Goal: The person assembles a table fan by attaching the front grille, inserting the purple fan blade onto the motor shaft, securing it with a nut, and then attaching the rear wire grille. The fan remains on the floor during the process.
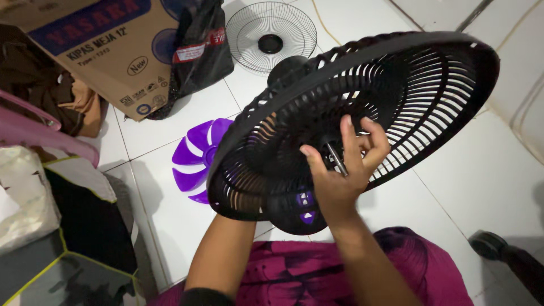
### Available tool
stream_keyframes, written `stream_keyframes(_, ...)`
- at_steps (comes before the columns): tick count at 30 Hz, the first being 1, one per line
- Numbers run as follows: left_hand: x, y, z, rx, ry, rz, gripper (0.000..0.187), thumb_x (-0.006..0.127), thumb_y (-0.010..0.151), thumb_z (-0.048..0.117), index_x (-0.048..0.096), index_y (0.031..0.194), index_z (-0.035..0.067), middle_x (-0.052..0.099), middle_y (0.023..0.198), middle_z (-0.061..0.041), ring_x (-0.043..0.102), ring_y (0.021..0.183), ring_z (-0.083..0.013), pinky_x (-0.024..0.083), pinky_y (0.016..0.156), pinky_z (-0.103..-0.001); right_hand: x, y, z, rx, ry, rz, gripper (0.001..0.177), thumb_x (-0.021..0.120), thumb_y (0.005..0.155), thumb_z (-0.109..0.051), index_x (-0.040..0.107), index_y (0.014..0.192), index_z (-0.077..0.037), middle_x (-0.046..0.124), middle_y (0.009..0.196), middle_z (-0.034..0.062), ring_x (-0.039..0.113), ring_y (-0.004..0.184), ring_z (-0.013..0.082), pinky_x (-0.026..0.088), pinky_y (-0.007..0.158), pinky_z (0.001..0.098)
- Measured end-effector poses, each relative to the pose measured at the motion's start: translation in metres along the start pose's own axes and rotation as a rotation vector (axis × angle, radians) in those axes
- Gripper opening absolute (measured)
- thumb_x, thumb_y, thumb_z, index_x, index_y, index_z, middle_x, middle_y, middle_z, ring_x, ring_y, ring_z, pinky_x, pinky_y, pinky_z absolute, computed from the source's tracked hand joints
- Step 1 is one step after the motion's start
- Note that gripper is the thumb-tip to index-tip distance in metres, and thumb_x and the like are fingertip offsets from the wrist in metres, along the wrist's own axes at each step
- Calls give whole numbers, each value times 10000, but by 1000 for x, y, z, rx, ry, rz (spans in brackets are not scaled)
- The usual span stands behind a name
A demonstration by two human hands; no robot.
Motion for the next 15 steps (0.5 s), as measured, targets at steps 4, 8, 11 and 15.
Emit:
stream_keyframes(4,0,-4,3,5,19,14,844,362,993,722,305,1602,141,411,1594,-250,434,1452,-454,346,1204,-581,3,-2,7,42,62,7,822,989,774,-52,554,1471,-16,365,1480,109,435,969,170,447,913,292)
stream_keyframes(8,6,0,7,15,35,11,850,361,989,727,312,1596,135,416,1589,-250,437,1448,-453,348,1199,-581,2,1,13,62,84,2,823,985,751,-63,565,1458,-17,371,1481,99,444,971,177,448,921,295)
stream_keyframes(11,10,3,7,18,40,12,854,359,986,730,318,1592,130,419,1586,-250,440,1445,-452,349,1195,-582,0,2,15,88,96,-35,814,982,768,-86,570,1467,-25,372,1488,113,439,962,178,452,906,294)
stream_keyframes(15,9,3,8,30,44,22,860,358,982,735,325,1586,123,424,1581,-250,443,1442,-451,352,1190,-582,-3,6,11,-40,44,-48,841,1012,762,-174,567,1468,-75,350,1478,112,439,1080,218,456,938,328)
Point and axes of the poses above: each hand's wrist, its own y-axis towards the middle knuckle, its own x-axis out of the palm, z = x × y, the point moved 8 cm from there along y, towards the middle knuckle
